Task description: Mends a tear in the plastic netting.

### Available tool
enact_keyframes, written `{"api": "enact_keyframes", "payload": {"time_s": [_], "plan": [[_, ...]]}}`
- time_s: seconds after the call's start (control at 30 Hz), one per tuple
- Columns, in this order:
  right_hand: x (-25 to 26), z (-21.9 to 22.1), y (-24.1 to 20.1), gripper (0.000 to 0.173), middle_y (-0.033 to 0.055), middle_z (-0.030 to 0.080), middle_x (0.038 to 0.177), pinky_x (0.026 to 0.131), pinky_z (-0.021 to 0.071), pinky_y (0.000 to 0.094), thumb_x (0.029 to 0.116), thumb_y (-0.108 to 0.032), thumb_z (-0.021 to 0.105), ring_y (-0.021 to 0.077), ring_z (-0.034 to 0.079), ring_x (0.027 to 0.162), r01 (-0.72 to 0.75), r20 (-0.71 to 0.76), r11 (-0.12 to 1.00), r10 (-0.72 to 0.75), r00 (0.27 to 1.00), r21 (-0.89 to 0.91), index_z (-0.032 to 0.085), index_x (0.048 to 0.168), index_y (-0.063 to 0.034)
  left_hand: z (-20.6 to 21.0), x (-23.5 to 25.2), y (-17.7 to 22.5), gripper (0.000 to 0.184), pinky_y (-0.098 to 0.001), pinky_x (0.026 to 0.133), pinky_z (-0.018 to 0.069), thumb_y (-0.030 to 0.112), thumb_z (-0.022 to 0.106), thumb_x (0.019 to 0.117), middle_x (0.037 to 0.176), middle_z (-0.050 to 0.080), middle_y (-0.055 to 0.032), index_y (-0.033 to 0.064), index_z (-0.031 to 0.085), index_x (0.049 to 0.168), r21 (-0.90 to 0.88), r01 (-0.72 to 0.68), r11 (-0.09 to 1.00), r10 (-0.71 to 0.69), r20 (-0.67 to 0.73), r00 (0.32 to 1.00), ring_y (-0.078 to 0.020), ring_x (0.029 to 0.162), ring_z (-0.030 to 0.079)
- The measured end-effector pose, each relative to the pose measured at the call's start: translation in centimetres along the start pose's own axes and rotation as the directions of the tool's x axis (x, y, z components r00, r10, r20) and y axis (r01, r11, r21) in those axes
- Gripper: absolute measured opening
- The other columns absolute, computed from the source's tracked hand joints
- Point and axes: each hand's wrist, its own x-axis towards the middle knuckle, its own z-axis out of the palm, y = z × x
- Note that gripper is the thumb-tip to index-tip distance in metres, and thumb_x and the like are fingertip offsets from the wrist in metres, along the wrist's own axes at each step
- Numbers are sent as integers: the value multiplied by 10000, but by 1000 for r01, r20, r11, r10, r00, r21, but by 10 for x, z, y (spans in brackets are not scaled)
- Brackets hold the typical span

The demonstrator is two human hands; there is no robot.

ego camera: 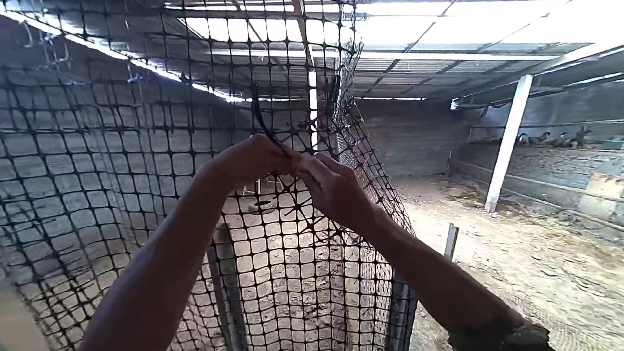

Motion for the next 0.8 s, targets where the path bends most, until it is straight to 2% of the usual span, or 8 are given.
{"api": "enact_keyframes", "payload": {"time_s": [0.1, 0.17, 0.3, 0.4, 0.47, 0.53, 0.63, 0.8], "plan": [[1, -6, 6, 115, 122, 708, 926, 750, 607, 321, 945, -54, 652, 200, 706, 834, 52, 40, 994, -56, 998, 93, 746, 976, 4, -3, -1, -4, 119, -202, 750, 575, -10, 687, 922, 866, 747, 17, 70, 769, 955, 33, -72, 997, 71, 24, 997, -34, 788, 688], [6, -16, 11, 110, 116, 694, 954, 736, 590, 294, 929, -87, 662, 161, 680, 847, -20, 30, 980, 14, 999, 200, 725, 917, 2, -1, -2, -7, 108, -197, 758, 576, -9, 723, 891, 885, 749, 20, 71, 771, 945, 117, -168, 979, 166, 25, 986, -25, 806, 688], [20, -23, 28, 228, 93, 701, 1133, 818, 627, 329, 1023, -44, 525, 134, 725, 911, -342, 265, 843, 247, 932, 415, 580, 1241, -8, 0, -3, -23, 102, -206, 832, 556, 98, 704, 890, 958, 731, 24, 101, 790, 945, 387, -492, 780, 502, 84, 861, -18, 911, 669], [24, -21, 34, 202, 80, 724, 1051, 816, 603, 317, 1020, -31, 553, 119, 709, 868, -447, 433, 778, 252, 865, 440, 650, 1197, -24, 9, -4, -31, 118, -219, 825, 565, 44, 678, 878, 950, 734, -26, 67, 785, 923, 512, -584, 631, 648, 67, 759, -49, 898, 684], [28, -25, 38, 243, 79, 727, 1098, 847, 596, 299, 1023, -49, 562, 106, 711, 906, -475, 507, 773, 233, 830, 421, 655, 1247, -34, 15, -4, -43, 144, -229, 872, 562, -1, 646, 891, 981, 725, -72, 31, 775, 948, 577, -612, 540, 736, 28, 676, -96, 938, 687], [31, -25, 42, 282, 76, 722, 1153, 886, 587, 287, 1027, -68, 562, 93, 708, 961, -468, 543, 791, 211, 813, 394, 652, 1293, -37, 23, -4, -55, 180, -315, 928, 555, -23, 616, 919, 1020, 722, -140, -3, 759, 1025, 671, -598, 438, 814, -13, 581, -208, 995, 691], [35, -25, 43, 285, 99, 674, 1231, 892, 580, 303, 1041, -110, 559, 122, 688, 998, -422, 555, 845, 189, 810, 328, 672, 1296, -51, 35, 3, -70, 145, -356, 902, 558, -21, 605, 949, 984, 686, -191, -43, 712, 1045, 767, -563, 309, 901, -47, 432, -291, 987, 673], [39, -29, 46, 210, 92, 641, 1204, 842, 617, 292, 1054, -106, 551, 115, 704, 945, -458, 593, 819, 188, 783, 345, 667, 1212, -30, 42, 8, -79, 135, -311, 844, 550, -14, 606, 972, 894, 630, -184, -61, 707, 1047, 787, -533, 311, 923, -117, 367, -275, 914, 647]]}}
